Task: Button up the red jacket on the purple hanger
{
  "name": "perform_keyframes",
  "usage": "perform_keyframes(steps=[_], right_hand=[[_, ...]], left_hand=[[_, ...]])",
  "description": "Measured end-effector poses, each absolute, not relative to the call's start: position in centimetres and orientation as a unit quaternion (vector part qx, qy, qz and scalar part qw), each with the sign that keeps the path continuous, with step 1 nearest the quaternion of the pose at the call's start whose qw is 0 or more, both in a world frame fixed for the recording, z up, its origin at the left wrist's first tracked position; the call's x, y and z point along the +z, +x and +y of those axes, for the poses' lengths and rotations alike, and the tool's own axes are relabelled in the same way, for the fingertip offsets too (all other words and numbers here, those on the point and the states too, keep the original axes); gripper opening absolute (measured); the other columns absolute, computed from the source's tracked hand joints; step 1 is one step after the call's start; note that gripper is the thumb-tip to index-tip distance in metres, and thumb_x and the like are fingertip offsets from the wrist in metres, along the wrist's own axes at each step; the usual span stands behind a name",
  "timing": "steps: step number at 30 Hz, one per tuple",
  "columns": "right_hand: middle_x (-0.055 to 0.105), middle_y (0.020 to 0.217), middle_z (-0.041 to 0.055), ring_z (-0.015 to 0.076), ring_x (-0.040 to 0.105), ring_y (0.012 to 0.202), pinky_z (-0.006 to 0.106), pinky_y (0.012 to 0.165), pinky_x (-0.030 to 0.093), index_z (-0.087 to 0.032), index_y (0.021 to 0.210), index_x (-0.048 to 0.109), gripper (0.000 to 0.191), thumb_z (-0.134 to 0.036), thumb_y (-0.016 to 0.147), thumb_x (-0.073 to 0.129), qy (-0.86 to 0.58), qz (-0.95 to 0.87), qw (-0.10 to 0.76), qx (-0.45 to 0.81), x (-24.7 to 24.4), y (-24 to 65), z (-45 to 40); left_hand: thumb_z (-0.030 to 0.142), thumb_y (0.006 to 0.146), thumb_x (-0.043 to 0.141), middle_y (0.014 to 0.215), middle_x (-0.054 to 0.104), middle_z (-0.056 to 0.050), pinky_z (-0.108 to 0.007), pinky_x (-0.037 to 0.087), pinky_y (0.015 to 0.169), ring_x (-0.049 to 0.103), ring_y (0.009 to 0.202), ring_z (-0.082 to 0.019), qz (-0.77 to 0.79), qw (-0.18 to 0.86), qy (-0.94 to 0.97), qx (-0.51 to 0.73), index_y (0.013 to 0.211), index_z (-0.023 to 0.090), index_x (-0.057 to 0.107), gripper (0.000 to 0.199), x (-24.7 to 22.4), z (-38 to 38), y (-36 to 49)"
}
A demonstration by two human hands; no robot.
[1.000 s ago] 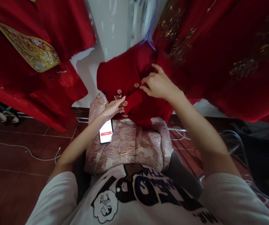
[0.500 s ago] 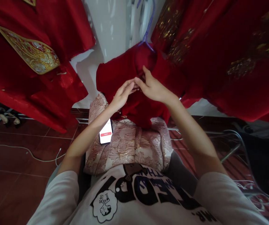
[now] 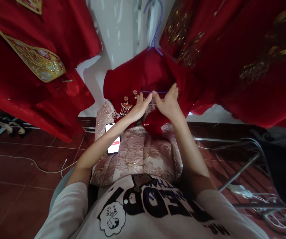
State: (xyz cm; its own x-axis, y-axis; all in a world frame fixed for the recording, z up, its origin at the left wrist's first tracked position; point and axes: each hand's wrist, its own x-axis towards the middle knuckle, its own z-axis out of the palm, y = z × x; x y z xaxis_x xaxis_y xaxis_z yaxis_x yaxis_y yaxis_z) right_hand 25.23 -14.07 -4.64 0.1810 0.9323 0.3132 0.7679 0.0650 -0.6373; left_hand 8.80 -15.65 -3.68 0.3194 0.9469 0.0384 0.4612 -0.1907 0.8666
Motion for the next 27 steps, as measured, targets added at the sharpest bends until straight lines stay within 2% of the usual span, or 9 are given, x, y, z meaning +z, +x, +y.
perform_keyframes(steps=[2, 3, 7, 11, 16, 19, 22, 25, 27], right_hand=[[0.020, 0.170, 0.0344, 0.0510, 0.015, 0.162, 0.076, 0.124, 0.017, -0.001, 0.168, 0.015, 0.110, -0.077, 0.095, 0.044, -0.696, -0.609, 0.371, 0.078, -4.9, 25.1, -13.7], [0.021, 0.169, 0.0348, 0.0511, 0.015, 0.161, 0.076, 0.124, 0.017, -0.001, 0.167, 0.017, 0.105, -0.074, 0.096, 0.045, -0.712, -0.597, 0.366, 0.056, -4.9, 25.4, -13.4], [0.028, 0.166, 0.0328, 0.0501, 0.017, 0.160, 0.077, 0.123, 0.014, -0.005, 0.165, 0.026, 0.088, -0.061, 0.101, 0.046, -0.745, -0.571, 0.344, -0.024, -3.8, 28.0, -12.8], [0.031, 0.165, 0.0318, 0.0488, 0.019, 0.160, 0.075, 0.123, 0.014, -0.006, 0.161, 0.032, 0.076, -0.052, 0.102, 0.050, -0.747, -0.578, 0.326, -0.042, -2.0, 30.5, -12.6], [0.032, 0.164, 0.0334, 0.0468, 0.018, 0.160, 0.068, 0.126, 0.011, -0.003, 0.151, 0.044, 0.063, -0.046, 0.105, 0.054, -0.750, -0.585, 0.307, -0.027, 0.3, 30.8, -12.6], [0.043, 0.156, 0.0365, 0.0452, 0.030, 0.156, 0.057, 0.128, 0.016, 0.008, 0.142, 0.050, 0.065, -0.042, 0.103, 0.062, -0.749, -0.589, 0.302, -0.030, 1.4, 30.6, -12.7], [0.056, 0.144, 0.0362, 0.0390, 0.048, 0.146, 0.046, 0.123, 0.031, 0.012, 0.136, 0.054, 0.063, -0.039, 0.102, 0.067, -0.742, -0.600, 0.299, -0.002, 2.5, 30.9, -13.1], [0.069, 0.124, 0.0285, 0.0301, 0.065, 0.120, 0.041, 0.108, 0.044, 0.004, 0.124, 0.066, 0.055, -0.044, 0.098, 0.071, -0.735, -0.601, 0.311, 0.043, 3.3, 31.8, -13.7], [0.074, 0.103, 0.0187, 0.0219, 0.067, 0.095, 0.036, 0.094, 0.048, -0.005, 0.103, 0.072, 0.041, -0.045, 0.094, 0.076, -0.724, -0.596, 0.340, 0.071, 3.4, 32.6, -14.0]], left_hand=[[0.073, 0.104, 0.025, 0.175, -0.015, -0.024, -0.039, -0.003, 0.135, -0.018, 0.164, -0.028, 0.543, 0.387, 0.673, 0.320, 0.168, -0.004, -0.003, 0.104, -3.6, -15.9, 8.8], [0.071, 0.105, 0.030, 0.174, -0.019, -0.025, -0.039, -0.007, 0.135, -0.022, 0.163, -0.029, 0.567, 0.368, 0.656, 0.335, 0.167, -0.006, -0.004, 0.105, -3.6, -15.9, 8.7], [0.060, 0.104, 0.050, 0.178, -0.013, -0.019, -0.050, -0.011, 0.134, -0.020, 0.163, -0.033, 0.623, 0.225, 0.644, 0.383, 0.170, 0.009, 0.003, 0.096, -3.9, -14.0, 6.7], [0.068, 0.103, 0.045, 0.179, 0.009, -0.019, -0.061, -0.007, 0.133, -0.008, 0.166, -0.038, 0.593, 0.103, 0.685, 0.411, 0.167, 0.014, 0.024, 0.086, -3.3, -10.0, 3.0], [0.072, 0.103, 0.040, 0.173, 0.032, -0.014, -0.065, -0.001, 0.134, 0.001, 0.168, -0.036, 0.567, 0.063, 0.718, 0.400, 0.155, 0.023, 0.046, 0.072, -1.7, -5.7, 0.1], [0.069, 0.104, 0.040, 0.171, 0.036, -0.011, -0.066, 0.000, 0.134, 0.003, 0.168, -0.035, 0.569, 0.056, 0.724, 0.386, 0.150, 0.027, 0.053, 0.065, -1.4, -4.5, -0.4], [0.068, 0.103, 0.043, 0.166, 0.042, -0.008, -0.067, 0.003, 0.133, 0.007, 0.167, -0.034, 0.550, 0.045, 0.735, 0.394, 0.143, 0.030, 0.060, 0.058, -1.4, -3.9, -0.4], [0.069, 0.102, 0.042, 0.153, 0.056, -0.009, -0.068, 0.008, 0.132, 0.018, 0.164, -0.034, 0.531, 0.049, 0.738, 0.413, 0.135, 0.032, 0.064, 0.054, -0.9, -3.3, -0.5], [0.070, 0.103, 0.038, 0.141, 0.065, -0.011, -0.068, 0.015, 0.130, 0.031, 0.159, -0.035, 0.512, 0.060, 0.755, 0.406, 0.131, 0.033, 0.065, 0.054, -0.5, -2.9, -0.8]])
